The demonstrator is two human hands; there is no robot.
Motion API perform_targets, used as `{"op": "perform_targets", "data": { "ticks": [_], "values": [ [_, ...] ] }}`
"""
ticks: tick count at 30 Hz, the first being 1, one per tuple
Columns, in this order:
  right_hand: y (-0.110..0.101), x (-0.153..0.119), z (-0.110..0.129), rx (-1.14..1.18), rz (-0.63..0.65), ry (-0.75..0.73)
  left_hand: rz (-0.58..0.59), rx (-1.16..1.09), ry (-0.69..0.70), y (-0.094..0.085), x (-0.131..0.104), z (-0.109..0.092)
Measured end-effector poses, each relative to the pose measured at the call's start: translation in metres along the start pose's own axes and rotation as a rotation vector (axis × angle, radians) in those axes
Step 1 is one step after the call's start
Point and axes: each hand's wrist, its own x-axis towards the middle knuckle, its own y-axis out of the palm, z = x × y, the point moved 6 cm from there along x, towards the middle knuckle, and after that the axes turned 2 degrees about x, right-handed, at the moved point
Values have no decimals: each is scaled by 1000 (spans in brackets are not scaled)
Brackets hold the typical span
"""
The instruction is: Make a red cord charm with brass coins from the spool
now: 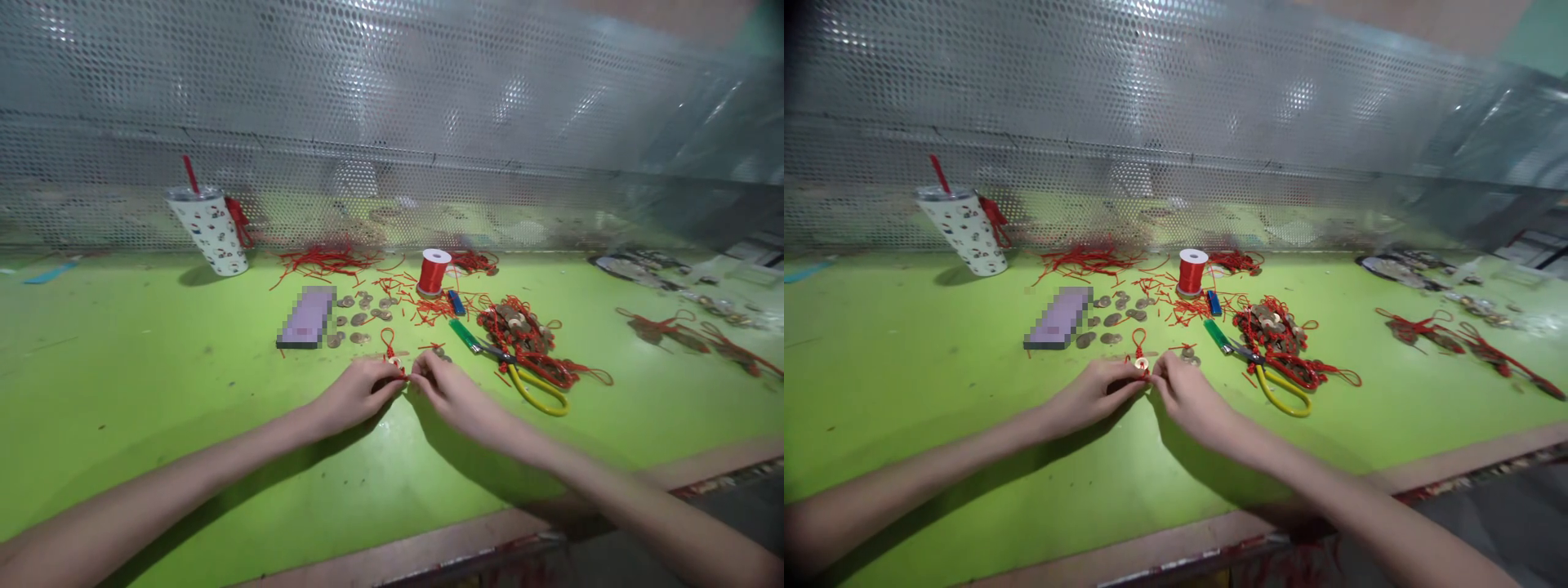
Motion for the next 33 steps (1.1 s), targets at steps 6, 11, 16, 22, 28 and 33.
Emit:
{"op": "perform_targets", "data": {
  "ticks": [6,11,16,22,28,33],
  "values": [
    [-2,13,-9,245,255,299,-77,88,84,3,-4,0],
    [9,19,-13,363,503,337,-116,87,91,1,-6,2],
    [21,21,-19,586,528,397,-108,84,63,-1,-7,4],
    [25,23,-22,680,488,331,-111,57,-14,-4,-8,6],
    [29,23,-22,711,462,296,-84,24,-83,-6,-9,2],
    [25,22,-24,557,337,314,-55,176,-24,0,-13,-5]
  ]
}}
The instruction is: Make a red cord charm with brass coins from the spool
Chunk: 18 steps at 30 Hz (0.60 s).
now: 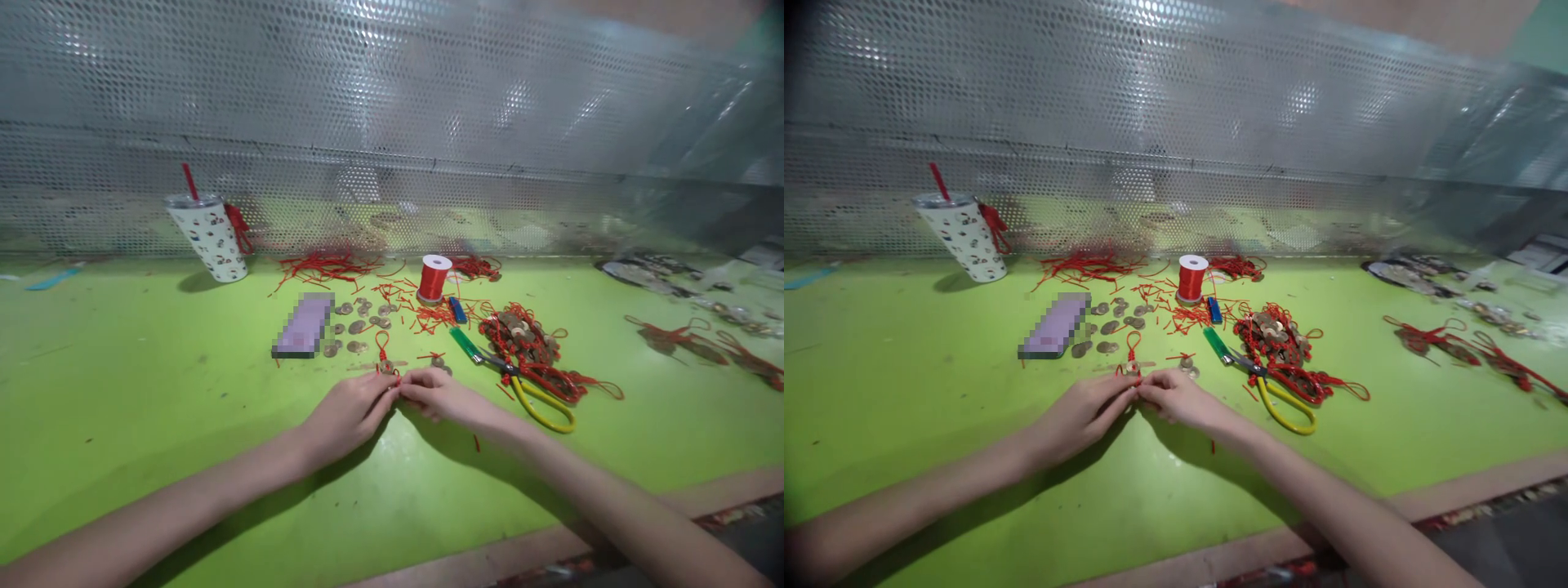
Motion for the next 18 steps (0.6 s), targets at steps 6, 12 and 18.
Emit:
{"op": "perform_targets", "data": {
  "ticks": [6,12,18],
  "values": [
    [1,-4,2,41,-5,19,-66,181,101,2,-3,-2],
    [1,-6,5,21,7,-17,-115,130,87,-3,-2,-1],
    [3,-2,3,-14,-7,-54,-91,79,51,-5,-1,0]
  ]
}}
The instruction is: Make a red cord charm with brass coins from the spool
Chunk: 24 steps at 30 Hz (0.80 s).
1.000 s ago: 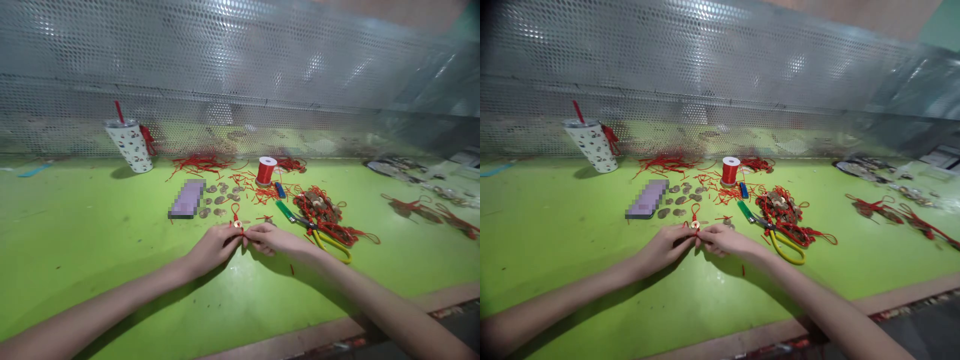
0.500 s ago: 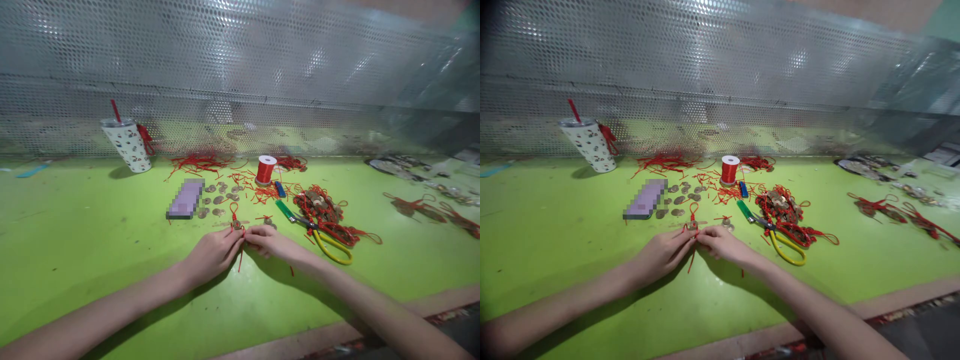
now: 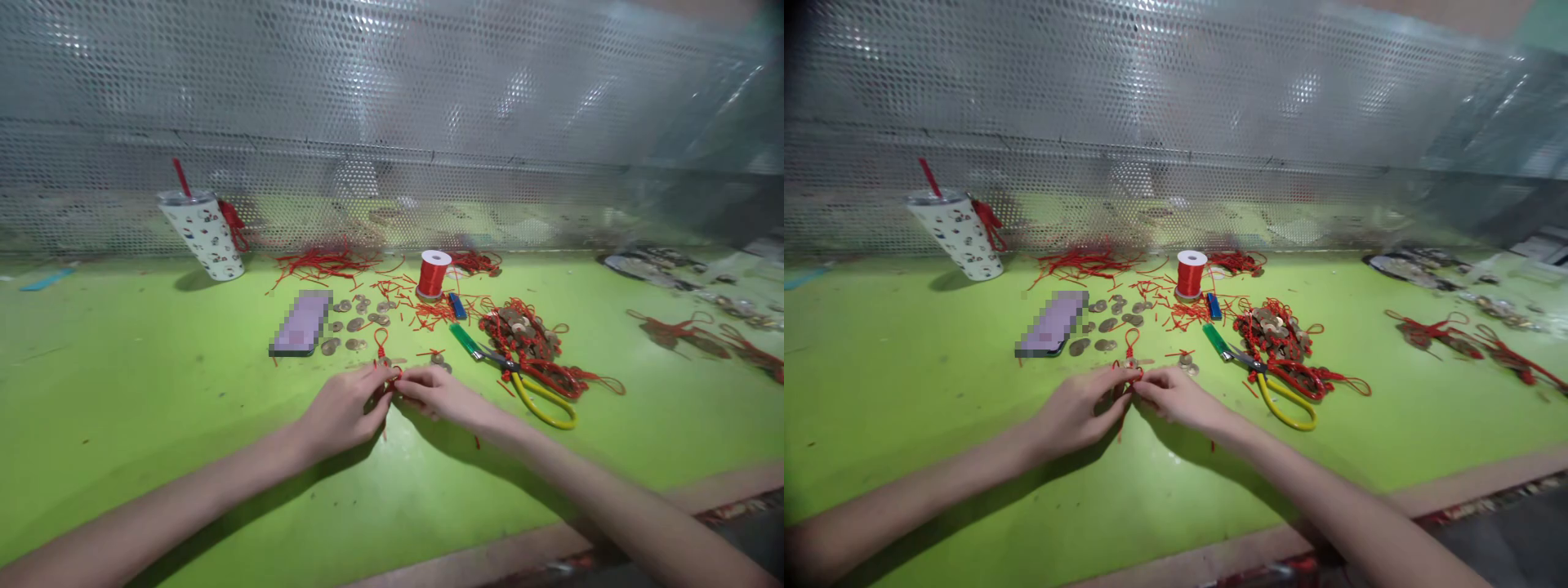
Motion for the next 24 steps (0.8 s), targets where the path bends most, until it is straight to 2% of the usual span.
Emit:
{"op": "perform_targets", "data": {
  "ticks": [4,8,13,18,21,24],
  "values": [
    [0,0,-1,-6,-26,6,11,-40,-43,-2,1,2],
    [-1,0,-1,17,-38,10,-2,2,-76,-12,4,1],
    [-2,1,-4,74,-51,23,5,339,-75,-25,4,6],
    [-2,1,-6,159,-46,28,60,584,-29,-25,-2,16],
    [1,-1,-5,239,-21,43,-1,534,31,-24,-5,8],
    [4,-2,-4,266,-22,48,-62,380,114,-17,-7,-11]
  ]
}}
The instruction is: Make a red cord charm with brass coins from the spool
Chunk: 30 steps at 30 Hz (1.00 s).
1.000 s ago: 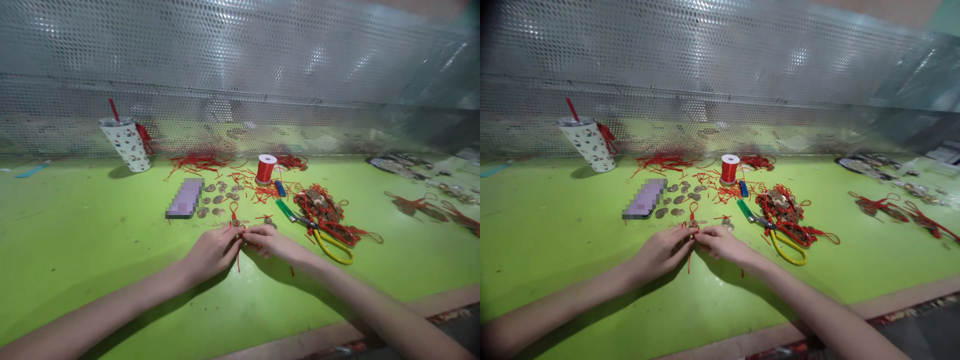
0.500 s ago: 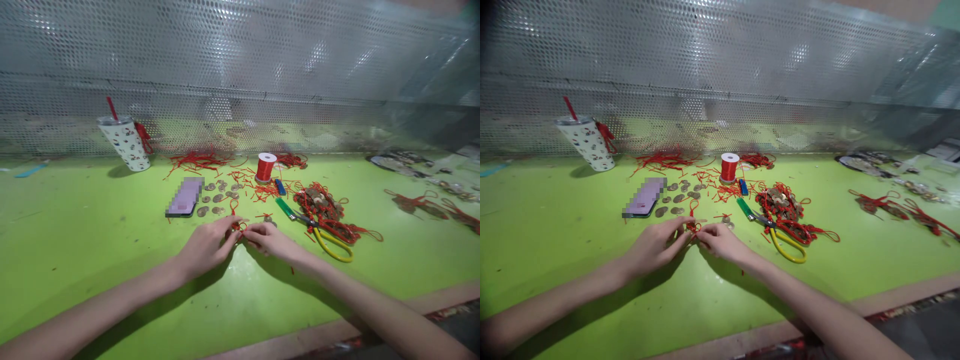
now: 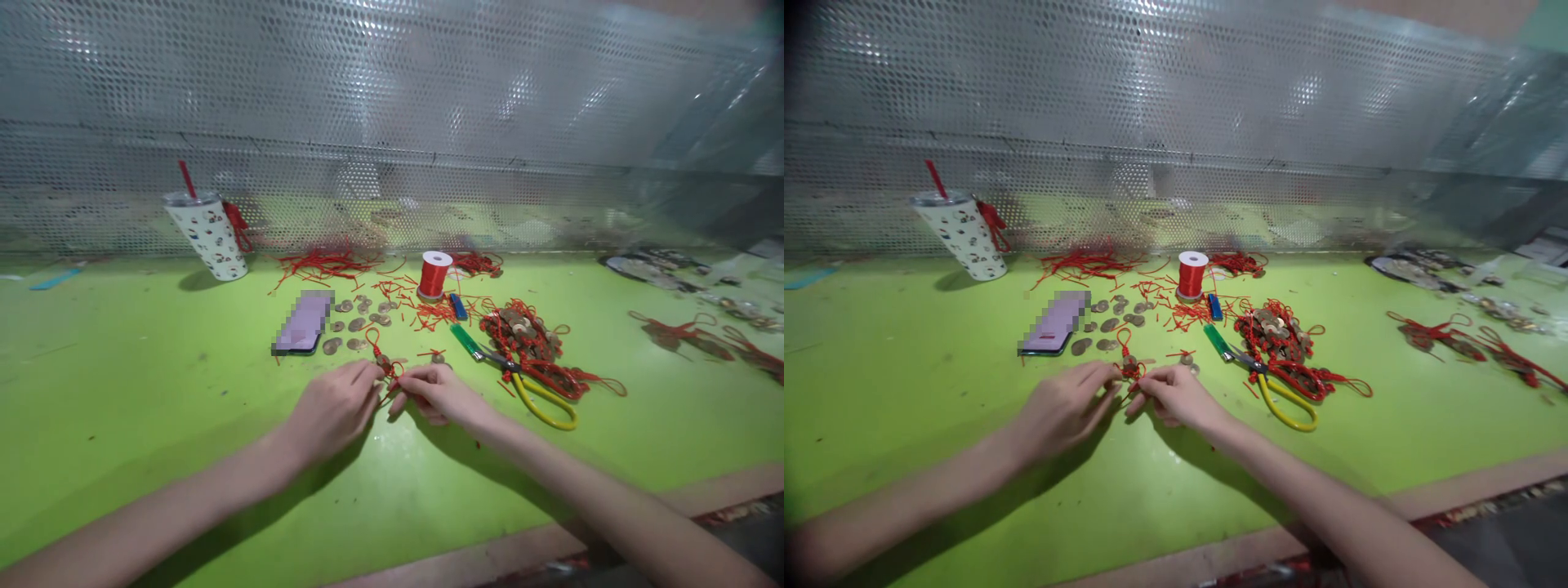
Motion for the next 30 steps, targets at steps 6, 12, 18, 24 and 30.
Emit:
{"op": "perform_targets", "data": {
  "ticks": [6,12,18,24,30],
  "values": [
    [-4,0,-2,-38,-62,1,-30,164,214,11,-2,-44],
    [-4,3,-3,12,-59,-22,-75,371,367,12,-3,-66],
    [-5,4,-1,36,-84,-1,-42,182,451,18,-1,-76],
    [-5,5,-2,40,-53,-37,24,-133,235,9,-3,-52],
    [-3,0,3,34,-37,-53,124,-513,-424,14,-6,14]
  ]
}}
